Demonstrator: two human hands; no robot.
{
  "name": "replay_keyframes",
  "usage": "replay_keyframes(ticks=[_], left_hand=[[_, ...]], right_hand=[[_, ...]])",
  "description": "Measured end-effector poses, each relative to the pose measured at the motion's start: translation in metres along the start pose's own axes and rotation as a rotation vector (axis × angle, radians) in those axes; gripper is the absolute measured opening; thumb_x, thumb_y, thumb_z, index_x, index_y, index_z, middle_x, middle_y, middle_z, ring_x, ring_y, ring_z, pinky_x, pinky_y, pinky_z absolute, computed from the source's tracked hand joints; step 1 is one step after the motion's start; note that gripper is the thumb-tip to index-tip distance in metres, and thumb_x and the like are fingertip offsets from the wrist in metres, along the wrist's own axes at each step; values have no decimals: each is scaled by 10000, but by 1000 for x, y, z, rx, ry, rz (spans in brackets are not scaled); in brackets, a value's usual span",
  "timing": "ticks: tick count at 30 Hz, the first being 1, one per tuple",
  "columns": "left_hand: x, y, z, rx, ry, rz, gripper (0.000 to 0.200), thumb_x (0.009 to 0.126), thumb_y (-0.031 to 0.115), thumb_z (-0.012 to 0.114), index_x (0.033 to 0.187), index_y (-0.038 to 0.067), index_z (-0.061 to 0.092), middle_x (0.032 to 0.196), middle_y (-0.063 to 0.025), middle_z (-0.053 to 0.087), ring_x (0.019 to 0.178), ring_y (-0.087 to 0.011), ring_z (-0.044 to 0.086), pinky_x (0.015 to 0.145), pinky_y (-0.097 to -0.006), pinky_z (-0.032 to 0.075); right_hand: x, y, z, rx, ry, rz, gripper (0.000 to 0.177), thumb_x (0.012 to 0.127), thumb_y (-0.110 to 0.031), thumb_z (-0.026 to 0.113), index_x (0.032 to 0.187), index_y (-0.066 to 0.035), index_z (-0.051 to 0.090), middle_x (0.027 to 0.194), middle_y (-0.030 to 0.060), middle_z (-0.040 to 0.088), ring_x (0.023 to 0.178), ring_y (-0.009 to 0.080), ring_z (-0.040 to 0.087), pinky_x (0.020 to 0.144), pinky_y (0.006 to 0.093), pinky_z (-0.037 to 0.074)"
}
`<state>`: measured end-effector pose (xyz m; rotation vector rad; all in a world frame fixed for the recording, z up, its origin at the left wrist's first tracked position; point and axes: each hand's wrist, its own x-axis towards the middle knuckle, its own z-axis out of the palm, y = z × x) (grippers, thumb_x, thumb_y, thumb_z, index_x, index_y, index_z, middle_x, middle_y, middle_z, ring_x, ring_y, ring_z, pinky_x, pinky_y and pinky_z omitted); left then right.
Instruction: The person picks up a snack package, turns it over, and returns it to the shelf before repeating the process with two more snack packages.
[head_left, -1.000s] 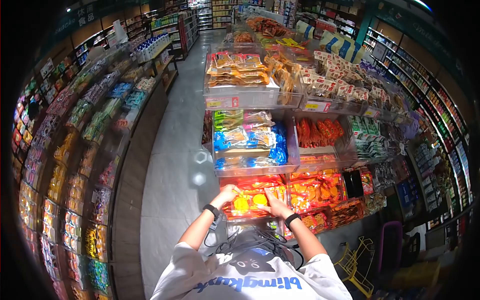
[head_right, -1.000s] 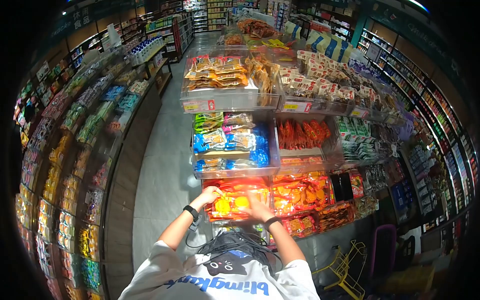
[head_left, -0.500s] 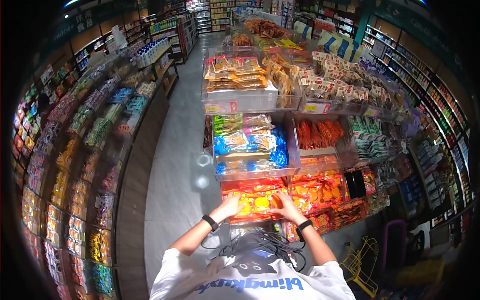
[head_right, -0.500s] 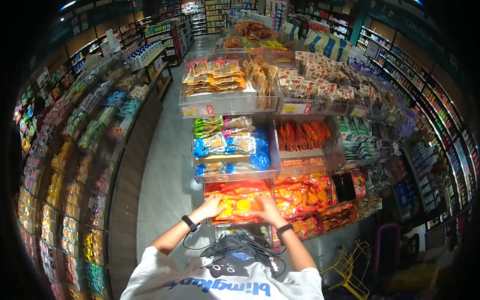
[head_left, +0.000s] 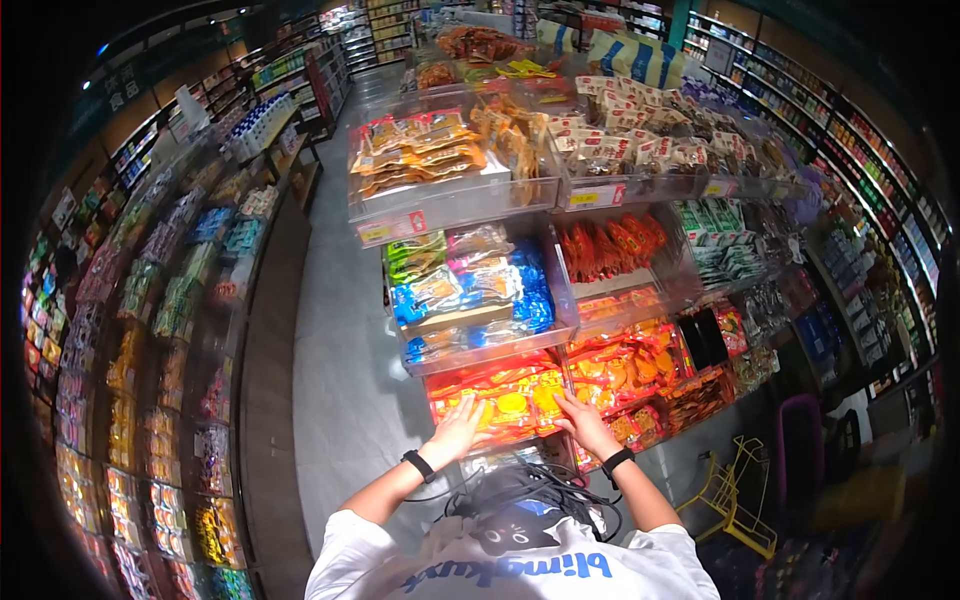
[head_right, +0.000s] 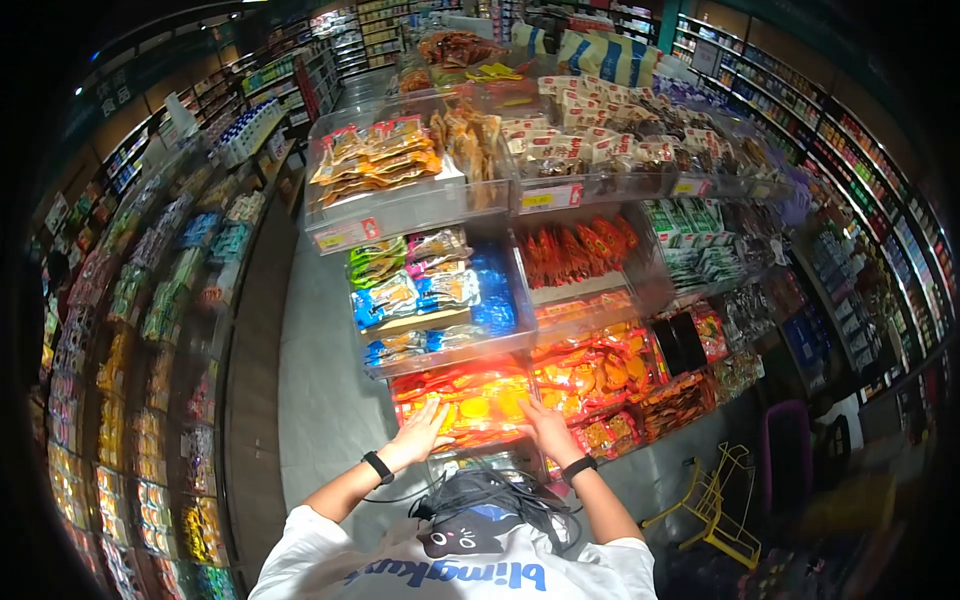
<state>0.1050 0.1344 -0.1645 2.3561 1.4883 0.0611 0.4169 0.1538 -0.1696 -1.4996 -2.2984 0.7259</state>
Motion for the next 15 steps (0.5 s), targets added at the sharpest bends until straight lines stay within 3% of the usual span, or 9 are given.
replay_keyframes(ticks=[5,7,13,15], left_hand=[[11,7,-1,138,-19,-67,635,896,421,501,1391,62,328,1458,-220,264,1364,-323,261,1068,-521,265],[16,7,4,197,-8,-84,602,891,391,516,1377,75,355,1445,-214,298,1351,-302,299,1050,-548,279],[16,23,2,135,-3,-180,635,860,390,570,1374,83,361,1465,-202,253,1375,-302,238,1055,-556,262],[20,24,-13,162,-162,-267,723,835,422,595,1398,70,311,1485,-195,209,1382,-313,212,1067,-563,229]], right_hand=[[-1,-4,1,-56,36,-6,534,854,-221,589,1346,-113,412,1397,195,382,1199,407,442,1021,540,313],[-1,1,5,-70,47,-33,524,877,-226,566,1359,-109,399,1397,187,383,1218,379,433,1017,539,315],[1,-1,-3,-110,20,-83,512,900,-252,539,1356,-75,390,1368,227,396,1221,362,432,1006,514,339],[2,4,-7,-14,46,-112,503,900,-252,541,1346,-69,400,1367,227,397,1212,359,440,1006,500,346]])
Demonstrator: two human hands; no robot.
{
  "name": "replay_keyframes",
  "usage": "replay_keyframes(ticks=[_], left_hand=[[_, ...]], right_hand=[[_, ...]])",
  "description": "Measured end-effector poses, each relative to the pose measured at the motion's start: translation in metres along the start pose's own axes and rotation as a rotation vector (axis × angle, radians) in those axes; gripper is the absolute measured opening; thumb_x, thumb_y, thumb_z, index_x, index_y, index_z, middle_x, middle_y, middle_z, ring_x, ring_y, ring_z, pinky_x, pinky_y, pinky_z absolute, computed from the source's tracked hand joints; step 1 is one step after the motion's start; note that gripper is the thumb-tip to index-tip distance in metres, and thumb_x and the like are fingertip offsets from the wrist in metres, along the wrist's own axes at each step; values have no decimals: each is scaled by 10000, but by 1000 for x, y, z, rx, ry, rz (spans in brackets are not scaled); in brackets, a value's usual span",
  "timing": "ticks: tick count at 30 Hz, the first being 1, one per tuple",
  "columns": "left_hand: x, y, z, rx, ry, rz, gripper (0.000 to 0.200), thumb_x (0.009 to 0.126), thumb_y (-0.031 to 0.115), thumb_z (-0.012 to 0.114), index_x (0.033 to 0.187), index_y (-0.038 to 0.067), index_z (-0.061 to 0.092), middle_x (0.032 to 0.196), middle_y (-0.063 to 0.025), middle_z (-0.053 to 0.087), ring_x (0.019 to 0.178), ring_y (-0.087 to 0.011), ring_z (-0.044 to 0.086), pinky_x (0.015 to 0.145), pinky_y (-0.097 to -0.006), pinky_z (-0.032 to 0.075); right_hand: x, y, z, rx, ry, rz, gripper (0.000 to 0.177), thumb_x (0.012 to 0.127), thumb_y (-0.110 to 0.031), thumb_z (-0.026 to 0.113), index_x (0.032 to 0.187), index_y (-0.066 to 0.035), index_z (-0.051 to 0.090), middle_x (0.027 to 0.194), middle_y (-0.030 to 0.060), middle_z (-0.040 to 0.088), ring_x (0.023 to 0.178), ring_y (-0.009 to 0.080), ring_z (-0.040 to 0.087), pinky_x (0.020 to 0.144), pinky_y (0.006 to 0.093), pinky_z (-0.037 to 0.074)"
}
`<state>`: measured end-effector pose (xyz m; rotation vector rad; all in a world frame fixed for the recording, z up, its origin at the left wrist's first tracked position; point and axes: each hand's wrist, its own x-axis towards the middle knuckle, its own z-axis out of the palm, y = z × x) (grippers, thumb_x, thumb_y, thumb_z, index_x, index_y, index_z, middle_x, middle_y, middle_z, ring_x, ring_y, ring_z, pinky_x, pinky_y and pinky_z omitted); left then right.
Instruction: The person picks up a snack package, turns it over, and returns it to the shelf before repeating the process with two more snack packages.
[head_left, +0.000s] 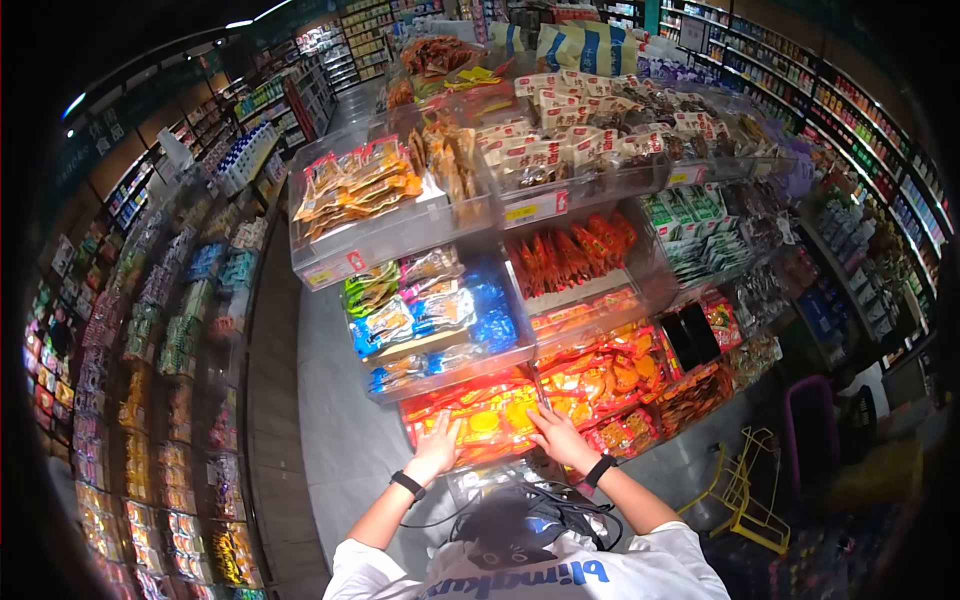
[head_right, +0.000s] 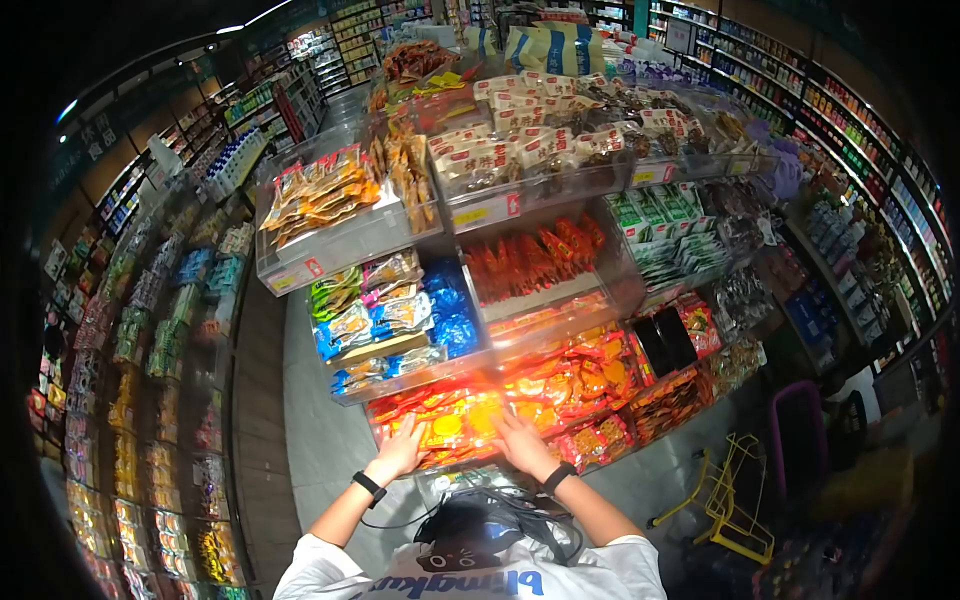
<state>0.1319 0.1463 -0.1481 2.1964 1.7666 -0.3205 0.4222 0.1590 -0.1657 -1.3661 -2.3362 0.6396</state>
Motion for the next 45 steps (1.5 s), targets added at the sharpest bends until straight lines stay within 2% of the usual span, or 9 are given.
replay_keyframes(ticks=[2,5,11,12,19,21,25,34,45], left_hand=[[1,18,-40,54,-200,-155,849,778,455,655,1420,63,261,1491,-193,204,1379,-334,208,1081,-544,212],[10,49,-89,120,-478,-197,726,782,468,647,1320,39,419,1252,-218,520,1153,-336,520,975,-478,390],[14,140,-173,-62,-121,94,561,857,434,557,1214,4,507,1056,-228,611,979,-365,596,818,-442,485],[21,153,-179,-160,186,283,427,842,364,581,1045,-12,566,870,-220,640,846,-371,624,725,-452,497],[91,240,-257,-451,146,311,346,881,255,577,1118,5,564,929,-201,654,855,-325,645,747,-374,507],[126,247,-252,-587,316,414,295,863,228,560,1018,-19,601,857,-227,635,816,-358,628,719,-406,489],[201,261,-262,-594,329,365,309,861,195,574,1115,20,603,992,-184,654,908,-270,648,802,-356,500],[324,274,-255,-437,485,241,279,822,174,500,1005,2,622,1018,-246,610,964,-403,578,845,-433,470],[345,303,-262,-366,604,143,285,797,166,482,860,-75,620,875,-268,619,848,-411,600,755,-446,487]], right_hand=[[3,0,-17,94,53,-16,436,897,-236,543,1285,-51,468,1335,211,439,1190,348,461,1005,455,364],[9,13,-47,309,140,-108,319,851,-149,581,1138,-11,558,1182,220,547,1110,377,509,935,448,421],[32,26,-161,341,401,-196,200,873,-96,524,1019,11,607,1046,166,610,990,335,555,879,412,424],[36,29,-179,356,446,-184,198,867,-89,523,1014,13,609,1043,168,610,988,338,555,881,411,422],[84,89,-235,324,706,-149,143,857,-55,528,950,12,613,959,153,618,915,328,588,807,381,457],[96,98,-244,368,733,-96,142,851,-60,535,947,12,611,948,153,618,910,334,589,800,386,461],[124,120,-249,226,667,48,202,838,-81,544,1010,15,587,1077,200,565,970,374,552,861,435,428],[161,151,-248,130,434,227,459,838,-65,465,1262,103,411,1378,281,339,1097,417,486,948,449,377],[192,195,-187,403,470,211,357,780,-34,549,1132,14,573,1313,235,435,1235,388,362,1001,476,317]])
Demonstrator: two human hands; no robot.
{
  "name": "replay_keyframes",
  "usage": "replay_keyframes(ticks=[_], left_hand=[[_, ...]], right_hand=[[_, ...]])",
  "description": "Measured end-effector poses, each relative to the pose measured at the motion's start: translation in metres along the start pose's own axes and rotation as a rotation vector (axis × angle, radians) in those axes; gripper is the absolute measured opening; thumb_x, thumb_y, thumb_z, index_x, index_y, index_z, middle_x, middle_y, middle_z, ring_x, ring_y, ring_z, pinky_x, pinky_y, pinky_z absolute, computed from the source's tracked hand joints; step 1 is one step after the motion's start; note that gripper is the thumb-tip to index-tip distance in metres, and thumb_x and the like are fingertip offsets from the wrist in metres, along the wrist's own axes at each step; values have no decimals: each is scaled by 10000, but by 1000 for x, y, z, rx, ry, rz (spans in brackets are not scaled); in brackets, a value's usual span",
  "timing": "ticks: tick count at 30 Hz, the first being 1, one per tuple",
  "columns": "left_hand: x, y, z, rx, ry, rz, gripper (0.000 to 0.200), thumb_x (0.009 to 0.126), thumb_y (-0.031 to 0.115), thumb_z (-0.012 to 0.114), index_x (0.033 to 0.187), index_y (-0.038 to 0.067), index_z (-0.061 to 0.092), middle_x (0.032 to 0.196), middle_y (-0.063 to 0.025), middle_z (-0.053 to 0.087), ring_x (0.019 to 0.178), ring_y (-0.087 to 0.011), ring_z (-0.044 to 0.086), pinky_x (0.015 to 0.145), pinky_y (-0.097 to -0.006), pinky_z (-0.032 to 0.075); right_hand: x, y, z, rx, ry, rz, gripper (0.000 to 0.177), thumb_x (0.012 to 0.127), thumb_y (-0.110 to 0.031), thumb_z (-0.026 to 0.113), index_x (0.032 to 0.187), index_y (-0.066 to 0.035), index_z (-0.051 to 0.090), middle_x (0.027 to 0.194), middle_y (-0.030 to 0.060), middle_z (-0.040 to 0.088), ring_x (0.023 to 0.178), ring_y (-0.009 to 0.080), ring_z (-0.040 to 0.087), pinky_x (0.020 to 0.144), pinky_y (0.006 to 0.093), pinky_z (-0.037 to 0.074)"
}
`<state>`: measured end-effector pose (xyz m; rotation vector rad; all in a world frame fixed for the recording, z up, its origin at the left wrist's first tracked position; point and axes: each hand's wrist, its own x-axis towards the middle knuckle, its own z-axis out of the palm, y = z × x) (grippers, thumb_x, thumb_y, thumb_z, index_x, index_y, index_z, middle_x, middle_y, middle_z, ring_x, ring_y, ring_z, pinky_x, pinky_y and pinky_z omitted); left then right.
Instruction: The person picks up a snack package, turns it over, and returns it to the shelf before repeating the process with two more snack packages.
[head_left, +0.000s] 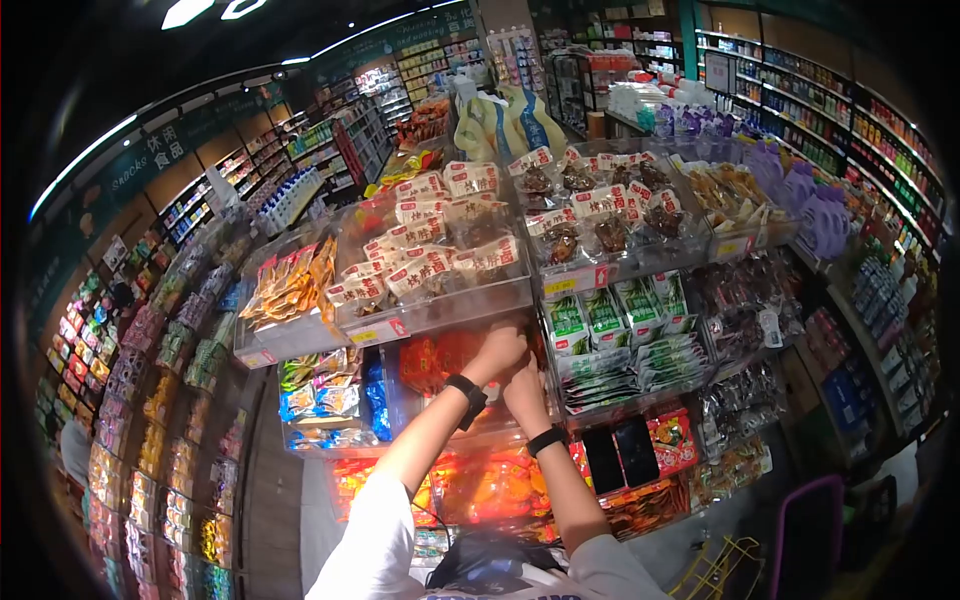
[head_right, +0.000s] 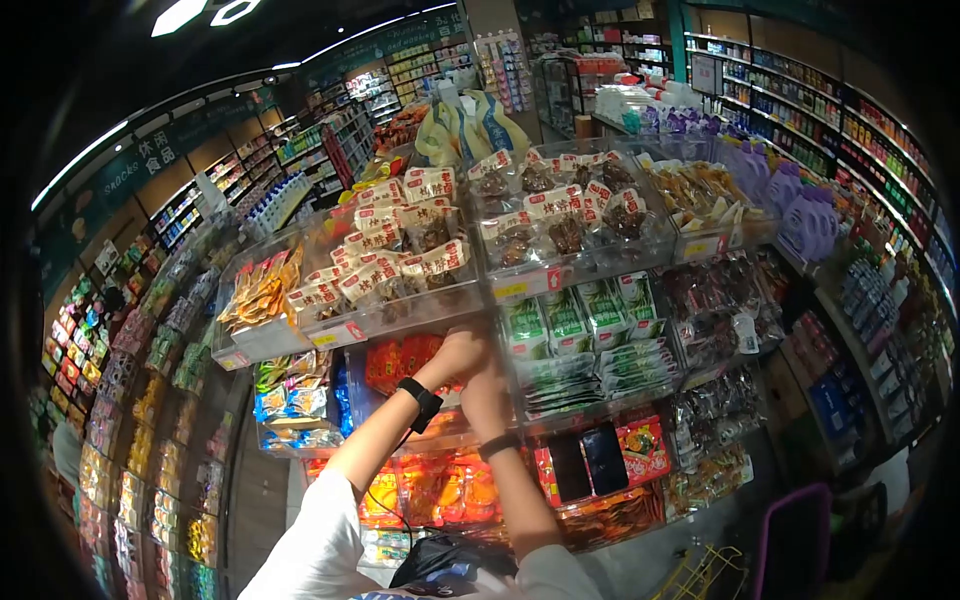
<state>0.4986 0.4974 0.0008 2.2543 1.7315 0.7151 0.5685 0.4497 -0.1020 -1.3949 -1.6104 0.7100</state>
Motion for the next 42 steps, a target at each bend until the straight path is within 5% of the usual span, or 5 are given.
replay_keyframes(ticks=[5,8,16,21,42], left_hand=[[-33,4,-33,221,52,87,374,847,206,498,1026,-116,562,1055,-308,581,975,-403,578,838,-413,463],[-50,-26,-29,-239,164,-136,511,899,272,512,1210,-124,430,1124,-319,548,1075,-398,540,911,-400,428],[-145,24,-110,-537,-212,-203,707,914,372,560,1375,-55,238,1336,-202,429,1220,-208,437,1025,-326,354],[-189,65,-139,-660,-160,-56,311,915,230,590,1149,26,580,964,-32,655,870,-85,578,809,-255,461],[-356,56,-212,-568,378,-274,241,793,182,710,804,3,549,663,-25,498,600,-93,425,551,-259,374]], right_hand=[[-14,-55,-46,-55,102,-253,365,819,-17,507,1183,3,532,1276,173,484,1185,350,404,998,469,320],[-25,-73,-62,-11,166,-440,331,837,-7,487,1162,7,543,1267,158,491,1150,344,449,994,445,336],[-59,-129,-125,505,148,-406,333,870,46,501,1197,-3,545,1290,113,474,1158,233,514,939,334,454],[-84,-147,-143,814,66,-262,418,859,63,534,1266,-7,475,1309,111,446,1137,181,513,923,293,458],[-205,-247,-81,958,-419,-73,195,894,-67,558,1070,14,582,954,34,625,848,74,570,762,235,459]])
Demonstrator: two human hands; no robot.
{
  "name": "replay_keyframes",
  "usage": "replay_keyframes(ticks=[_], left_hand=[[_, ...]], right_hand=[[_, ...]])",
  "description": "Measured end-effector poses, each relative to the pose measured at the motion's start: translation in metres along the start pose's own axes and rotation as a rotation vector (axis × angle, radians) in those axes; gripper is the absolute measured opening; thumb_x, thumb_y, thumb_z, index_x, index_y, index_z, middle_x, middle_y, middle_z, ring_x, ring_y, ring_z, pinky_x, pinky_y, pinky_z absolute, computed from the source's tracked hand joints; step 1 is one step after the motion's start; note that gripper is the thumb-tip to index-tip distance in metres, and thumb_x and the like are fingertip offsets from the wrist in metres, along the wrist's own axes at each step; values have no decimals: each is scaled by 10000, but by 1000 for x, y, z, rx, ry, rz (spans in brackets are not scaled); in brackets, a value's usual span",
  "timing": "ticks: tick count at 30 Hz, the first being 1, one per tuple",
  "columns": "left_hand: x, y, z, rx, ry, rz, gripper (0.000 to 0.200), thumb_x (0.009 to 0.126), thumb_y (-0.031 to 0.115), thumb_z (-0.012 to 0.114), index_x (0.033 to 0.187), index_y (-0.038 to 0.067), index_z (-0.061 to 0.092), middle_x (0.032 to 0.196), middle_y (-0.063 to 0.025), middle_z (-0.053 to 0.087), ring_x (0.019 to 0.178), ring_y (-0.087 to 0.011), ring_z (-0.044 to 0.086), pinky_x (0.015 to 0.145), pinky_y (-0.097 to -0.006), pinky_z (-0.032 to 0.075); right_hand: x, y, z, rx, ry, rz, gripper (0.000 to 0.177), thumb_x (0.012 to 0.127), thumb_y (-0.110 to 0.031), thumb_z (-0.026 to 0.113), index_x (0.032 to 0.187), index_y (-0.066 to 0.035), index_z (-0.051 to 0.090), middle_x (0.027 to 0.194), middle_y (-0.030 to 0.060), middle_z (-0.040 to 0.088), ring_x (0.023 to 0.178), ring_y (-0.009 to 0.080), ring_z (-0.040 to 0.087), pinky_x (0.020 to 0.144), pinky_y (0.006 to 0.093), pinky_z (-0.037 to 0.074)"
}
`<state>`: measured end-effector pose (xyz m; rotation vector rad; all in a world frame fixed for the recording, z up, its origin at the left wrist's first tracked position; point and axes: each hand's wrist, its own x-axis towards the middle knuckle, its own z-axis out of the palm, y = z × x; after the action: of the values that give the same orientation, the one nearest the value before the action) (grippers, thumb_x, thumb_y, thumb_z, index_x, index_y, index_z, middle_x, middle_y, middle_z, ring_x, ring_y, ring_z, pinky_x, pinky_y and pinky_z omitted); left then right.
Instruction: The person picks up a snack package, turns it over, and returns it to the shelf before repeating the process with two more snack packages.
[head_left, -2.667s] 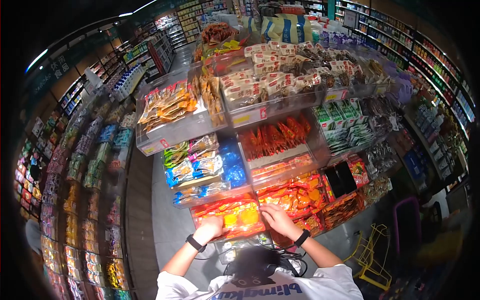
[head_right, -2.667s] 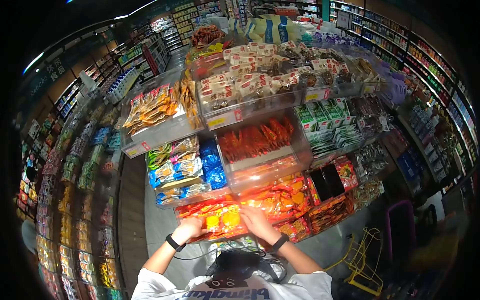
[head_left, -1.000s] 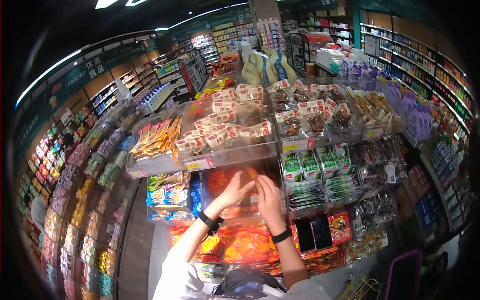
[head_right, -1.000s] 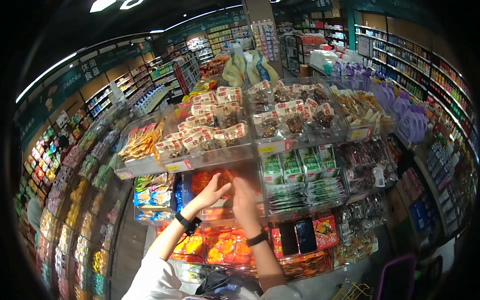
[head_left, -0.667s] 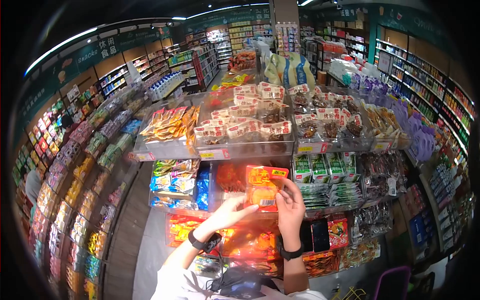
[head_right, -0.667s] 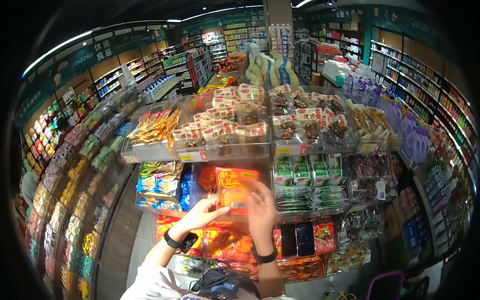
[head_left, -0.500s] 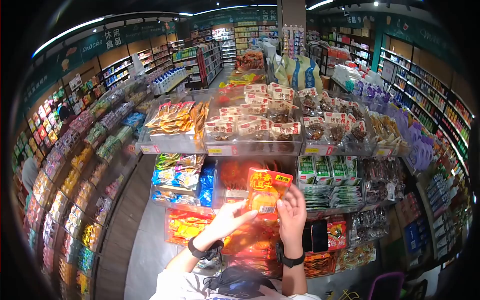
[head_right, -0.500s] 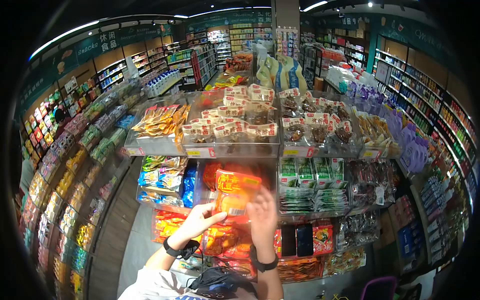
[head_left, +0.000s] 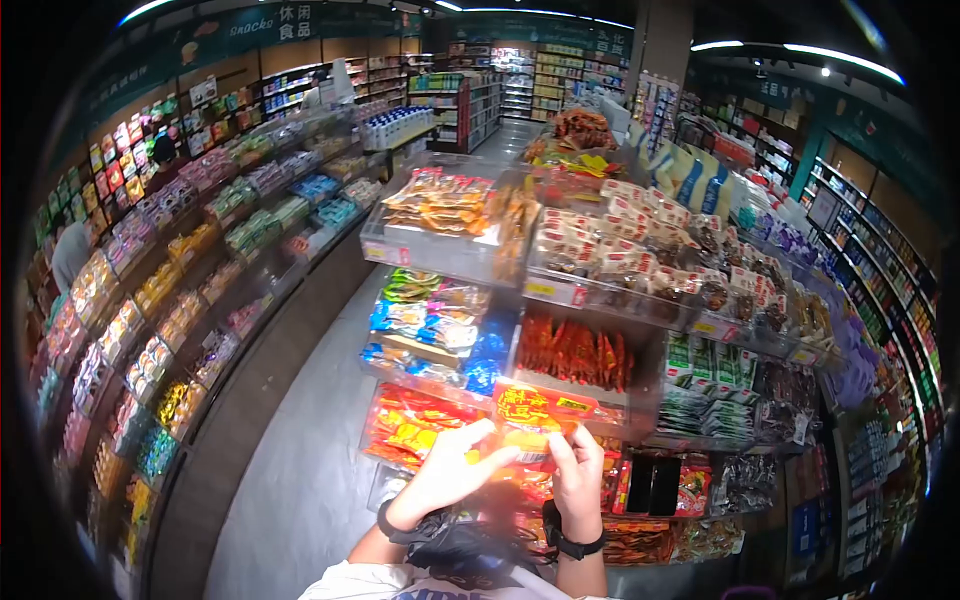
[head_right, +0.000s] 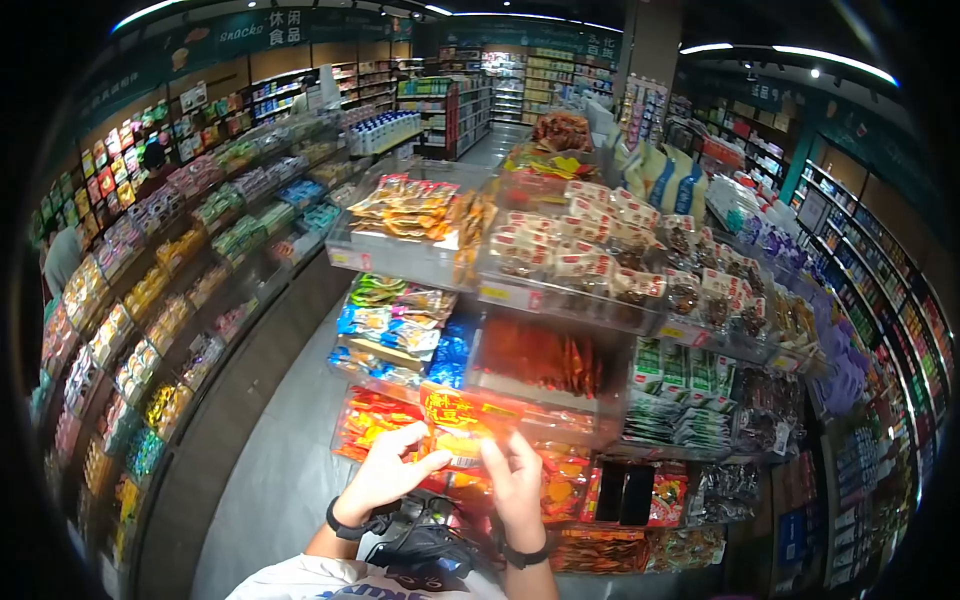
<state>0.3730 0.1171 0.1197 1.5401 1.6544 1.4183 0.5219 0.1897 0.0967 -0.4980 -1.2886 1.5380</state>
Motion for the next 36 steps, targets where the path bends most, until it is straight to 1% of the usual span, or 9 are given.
replay_keyframes(ticks=[3,6,11,24,30,31,34,35,36], left_hand=[[-14,-3,-34,60,-48,-29,263,818,235,683,886,-4,596,706,-102,586,644,-177,547,610,-298,447],[-26,-6,-66,65,-40,-41,245,778,183,721,811,-9,574,648,-69,530,586,-128,464,551,-278,401],[-52,-26,-114,85,-30,5,223,787,162,713,857,-18,601,707,-126,599,612,-184,558,581,-291,447],[-108,-46,-214,155,76,-15,219,786,112,707,925,-20,601,763,-148,635,667,-239,628,627,-315,494],[-125,-60,-242,258,523,104,497,755,64,729,1189,-2,494,1161,-159,562,971,-230,594,834,-328,481],[-130,-64,-249,246,440,68,540,768,72,722,1228,-21,455,1295,-179,455,1101,-237,530,883,-332,459],[-136,-68,-255,-21,288,87,538,769,69,719,1226,-38,456,1281,-177,468,1111,-222,526,888,-336,463],[-136,-63,-255,83,307,99,435,860,120,636,1225,-37,459,1228,-159,510,1086,-210,541,907,-340,462],[-139,-69,-260,-117,318,-13,407,889,137,593,1234,-30,457,1209,-148,529,1062,-204,560,882,-330,473]], right_hand=[[-7,21,13,-57,-17,41,152,882,-73,580,1003,13,614,918,47,656,828,91,593,761,241,464],[-14,28,42,-32,-42,69,159,869,-77,606,1002,10,614,918,50,659,817,92,595,751,245,467],[-25,34,101,90,-109,109,260,855,-41,613,1107,16,593,1028,66,645,920,122,595,822,275,471],[-60,76,219,32,-22,145,219,852,-61,632,1051,12,579,969,45,624,855,85,560,758,239,453],[-62,84,271,-38,104,15,54,911,-72,559,927,-30,530,890,14,583,762,66,533,677,212,432],[-63,89,276,-67,122,-21,111,940,-102,519,987,-11,561,933,20,601,775,71,540,676,215,431],[-69,87,288,-195,-96,44,209,943,-139,517,1077,11,571,1040,61,599,888,110,556,763,248,451],[-66,82,295,-446,-270,-238,301,922,-102,508,1201,4,548,1148,137,565,970,183,568,856,312,450],[-69,67,307,-438,-492,-240,293,914,-123,513,1167,8,586,1176,168,545,1027,229,553,898,351,436]])
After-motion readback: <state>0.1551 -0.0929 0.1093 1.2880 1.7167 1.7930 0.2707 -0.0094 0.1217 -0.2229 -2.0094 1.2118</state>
